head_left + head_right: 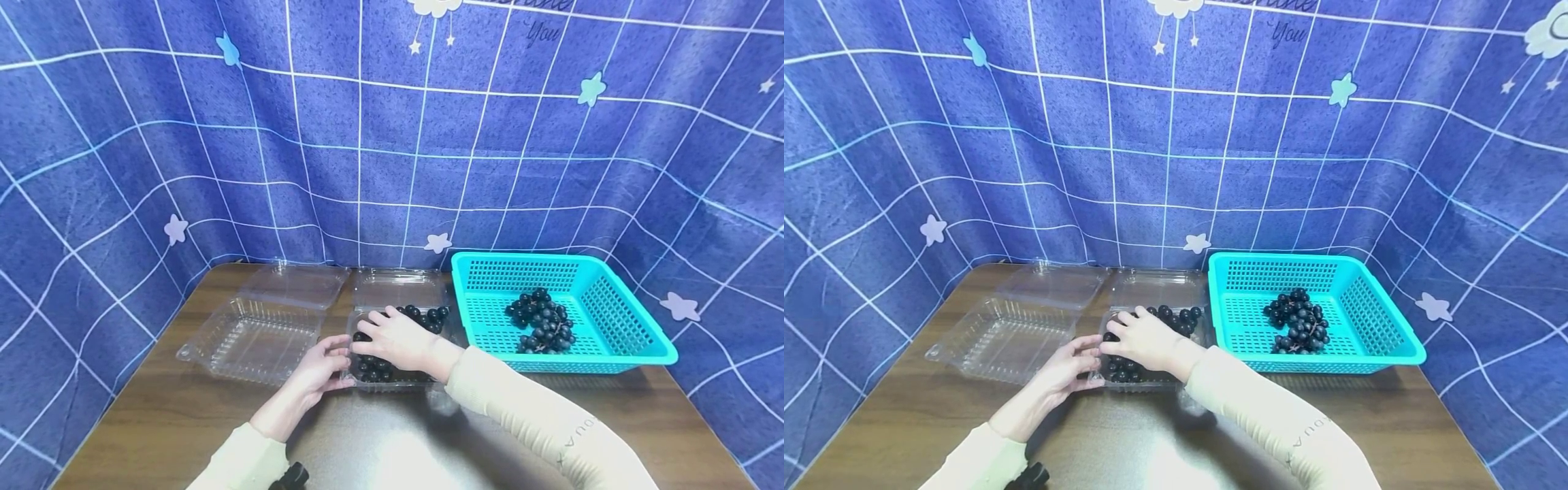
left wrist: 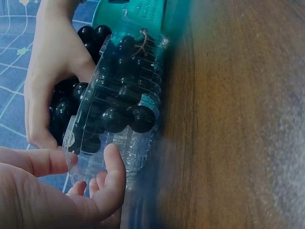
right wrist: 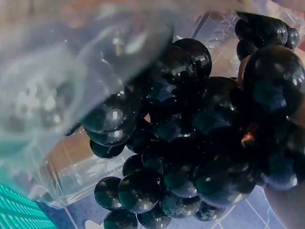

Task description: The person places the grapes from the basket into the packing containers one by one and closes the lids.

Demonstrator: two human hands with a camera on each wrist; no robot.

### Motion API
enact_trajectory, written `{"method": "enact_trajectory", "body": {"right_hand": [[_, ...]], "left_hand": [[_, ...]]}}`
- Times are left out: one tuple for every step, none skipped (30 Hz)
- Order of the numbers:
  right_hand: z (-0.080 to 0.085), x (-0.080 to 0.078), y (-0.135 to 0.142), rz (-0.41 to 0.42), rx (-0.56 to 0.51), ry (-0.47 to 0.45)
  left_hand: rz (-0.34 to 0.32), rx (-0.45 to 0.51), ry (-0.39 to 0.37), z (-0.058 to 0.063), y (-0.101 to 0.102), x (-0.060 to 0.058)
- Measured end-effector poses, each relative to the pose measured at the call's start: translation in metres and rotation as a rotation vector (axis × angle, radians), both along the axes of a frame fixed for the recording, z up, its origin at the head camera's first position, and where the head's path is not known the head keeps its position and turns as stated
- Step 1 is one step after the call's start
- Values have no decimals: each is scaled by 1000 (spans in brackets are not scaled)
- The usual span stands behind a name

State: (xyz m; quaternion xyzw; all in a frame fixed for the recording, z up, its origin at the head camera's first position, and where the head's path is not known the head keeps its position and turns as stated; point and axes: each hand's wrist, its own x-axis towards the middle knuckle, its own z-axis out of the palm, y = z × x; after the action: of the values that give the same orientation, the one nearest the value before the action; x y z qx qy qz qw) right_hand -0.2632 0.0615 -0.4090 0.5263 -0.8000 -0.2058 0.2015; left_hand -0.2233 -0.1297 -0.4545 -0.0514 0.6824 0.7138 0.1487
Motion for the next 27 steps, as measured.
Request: {"method": "enact_trajectory", "body": {"right_hand": [[1,0,0,1,3,-5],[1,1,0,2,6,-10],[2,2,0,4,8,-15],[3,2,0,5,11,-19],[4,3,1,8,12,-25],[5,4,1,11,12,-34],[6,4,1,14,10,-44],[7,5,1,15,11,-53],[8,5,1,17,9,-58],[9,6,2,19,8,-64],[9,6,2,20,8,-70],[9,6,3,21,9,-74],[9,6,3,20,10,-76],[9,6,4,20,10,-79],[9,6,5,21,9,-82],[8,5,5,20,10,-85],[8,5,6,21,10,-87],[8,5,6,25,8,-86],[8,5,7,27,7,-86],[8,4,8,29,7,-85],[7,4,8,30,9,-82],[7,4,8,31,12,-81],[6,3,9,32,13,-83],[6,3,9,33,15,-83],[5,2,9,32,18,-83],[5,2,9,34,20,-82],[4,1,9,35,23,-80]], "left_hand": [[-1,-1,0,0,0,0],[2,1,-2,0,0,0],[2,2,-2,0,0,0],[2,2,-2,0,0,0],[1,1,0,0,0,0],[0,2,2,0,0,0],[0,3,4,0,0,0],[1,5,6,0,1,0],[1,7,8,0,1,0],[0,8,9,1,1,0],[-1,10,11,1,1,1],[-1,12,11,1,1,1],[0,13,11,1,1,1],[-1,14,11,2,1,1],[0,15,11,2,1,1],[-1,15,10,2,1,1],[-2,15,9,2,1,1],[-2,16,8,2,1,1],[0,17,7,2,1,1],[0,17,6,2,1,1],[0,18,4,2,1,1],[1,20,3,2,1,1],[1,21,3,2,1,1],[3,22,2,1,1,1],[4,23,2,1,1,0],[4,23,3,1,1,0],[5,23,3,0,1,0]]}}
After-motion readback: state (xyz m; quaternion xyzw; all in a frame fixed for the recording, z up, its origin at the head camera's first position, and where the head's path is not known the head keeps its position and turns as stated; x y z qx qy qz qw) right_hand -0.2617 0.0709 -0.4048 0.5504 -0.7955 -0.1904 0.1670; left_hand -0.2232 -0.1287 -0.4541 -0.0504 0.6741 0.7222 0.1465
